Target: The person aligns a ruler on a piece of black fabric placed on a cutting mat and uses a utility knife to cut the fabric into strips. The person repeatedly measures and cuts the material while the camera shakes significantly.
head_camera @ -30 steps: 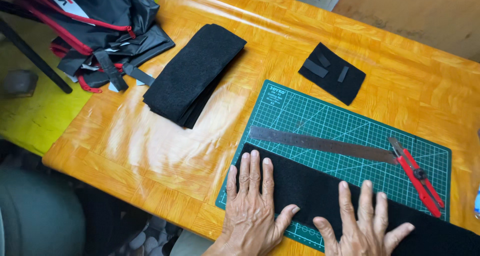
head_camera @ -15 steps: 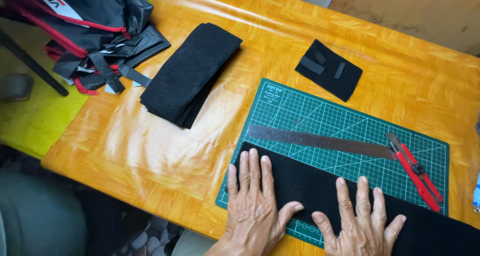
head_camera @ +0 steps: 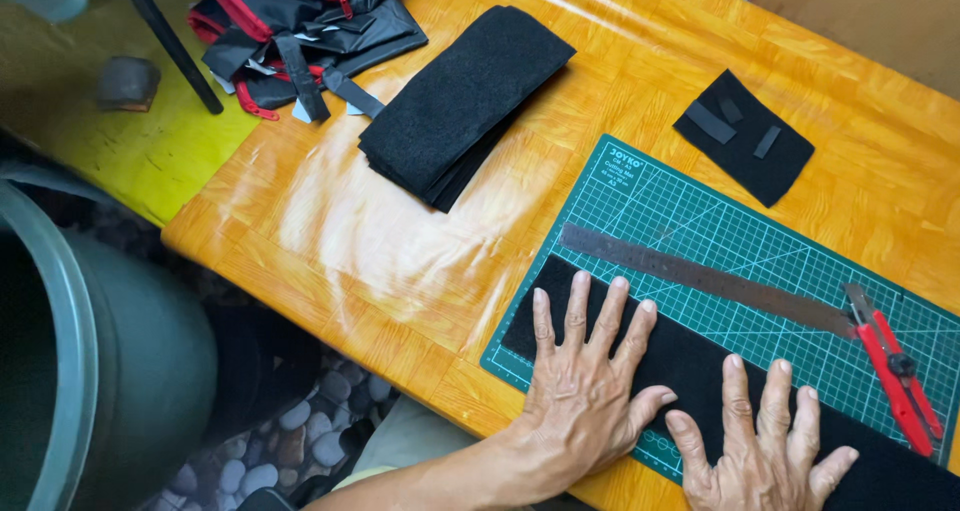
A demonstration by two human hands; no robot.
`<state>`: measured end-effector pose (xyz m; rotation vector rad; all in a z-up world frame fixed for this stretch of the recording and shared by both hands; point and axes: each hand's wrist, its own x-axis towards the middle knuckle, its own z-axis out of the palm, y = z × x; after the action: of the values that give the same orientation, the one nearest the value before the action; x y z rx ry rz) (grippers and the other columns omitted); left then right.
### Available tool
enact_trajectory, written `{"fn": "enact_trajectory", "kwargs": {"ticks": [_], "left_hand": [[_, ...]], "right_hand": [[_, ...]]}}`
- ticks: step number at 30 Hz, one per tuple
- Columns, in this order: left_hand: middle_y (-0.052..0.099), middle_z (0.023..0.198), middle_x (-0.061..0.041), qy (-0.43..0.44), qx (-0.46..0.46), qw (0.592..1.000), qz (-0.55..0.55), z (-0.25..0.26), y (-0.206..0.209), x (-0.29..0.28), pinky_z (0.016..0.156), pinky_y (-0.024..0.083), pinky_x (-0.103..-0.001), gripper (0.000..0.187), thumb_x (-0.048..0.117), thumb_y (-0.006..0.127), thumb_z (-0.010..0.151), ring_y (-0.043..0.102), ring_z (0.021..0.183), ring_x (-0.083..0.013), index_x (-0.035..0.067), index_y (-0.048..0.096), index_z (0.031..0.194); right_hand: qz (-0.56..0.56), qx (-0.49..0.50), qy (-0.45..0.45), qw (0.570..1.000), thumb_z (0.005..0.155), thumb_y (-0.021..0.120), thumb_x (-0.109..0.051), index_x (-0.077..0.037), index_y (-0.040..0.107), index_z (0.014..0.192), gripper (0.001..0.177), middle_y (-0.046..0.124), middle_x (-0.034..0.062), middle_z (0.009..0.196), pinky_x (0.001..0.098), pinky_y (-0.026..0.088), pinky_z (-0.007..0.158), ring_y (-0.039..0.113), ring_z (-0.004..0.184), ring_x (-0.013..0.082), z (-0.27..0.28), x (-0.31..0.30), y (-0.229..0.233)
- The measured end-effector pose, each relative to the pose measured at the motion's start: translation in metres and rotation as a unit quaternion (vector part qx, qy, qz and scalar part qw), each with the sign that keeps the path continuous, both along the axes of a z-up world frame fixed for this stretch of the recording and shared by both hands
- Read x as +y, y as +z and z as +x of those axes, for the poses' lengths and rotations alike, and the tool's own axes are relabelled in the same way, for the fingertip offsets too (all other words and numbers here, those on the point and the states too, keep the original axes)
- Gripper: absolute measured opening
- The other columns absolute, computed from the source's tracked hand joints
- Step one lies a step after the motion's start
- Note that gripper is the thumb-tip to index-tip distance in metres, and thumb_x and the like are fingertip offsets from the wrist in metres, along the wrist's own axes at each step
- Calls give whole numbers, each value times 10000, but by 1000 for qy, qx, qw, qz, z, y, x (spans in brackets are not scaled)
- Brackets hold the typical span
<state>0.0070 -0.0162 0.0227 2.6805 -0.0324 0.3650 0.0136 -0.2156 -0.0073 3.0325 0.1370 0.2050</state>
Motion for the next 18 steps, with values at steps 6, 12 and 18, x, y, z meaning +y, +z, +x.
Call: {"fn": "enact_trajectory", "kwargs": {"ticks": [6,12,18], "left_hand": [[377,1664,-98,-15,-14,1000,-6,-2,7,16,1193,136,-679,857,722,505,861,239,1554,-422,224,474,1558],[415,1641,-104,-30,-39,999,-1,3,9,26,1128,128,-784,745,618,492,957,285,1534,-392,166,484,1549],[389,1658,-104,-32,-34,999,13,4,4,25,1127,112,-783,795,620,563,910,262,1541,-404,177,465,1564]], "right_hand": [[-1,-12,-4,1000,869,246,-858,-408,366,1630,892,356,113,1735,758,185,1158,340,1559,384,-4,-2,-4],[-13,-85,19,996,853,259,-835,-373,398,1647,929,420,116,1746,755,278,1163,446,1534,375,-7,0,-8],[-127,-203,35,970,792,249,-916,-370,718,1538,1036,748,76,1635,548,75,1376,648,1483,263,1,-30,-53]]}}
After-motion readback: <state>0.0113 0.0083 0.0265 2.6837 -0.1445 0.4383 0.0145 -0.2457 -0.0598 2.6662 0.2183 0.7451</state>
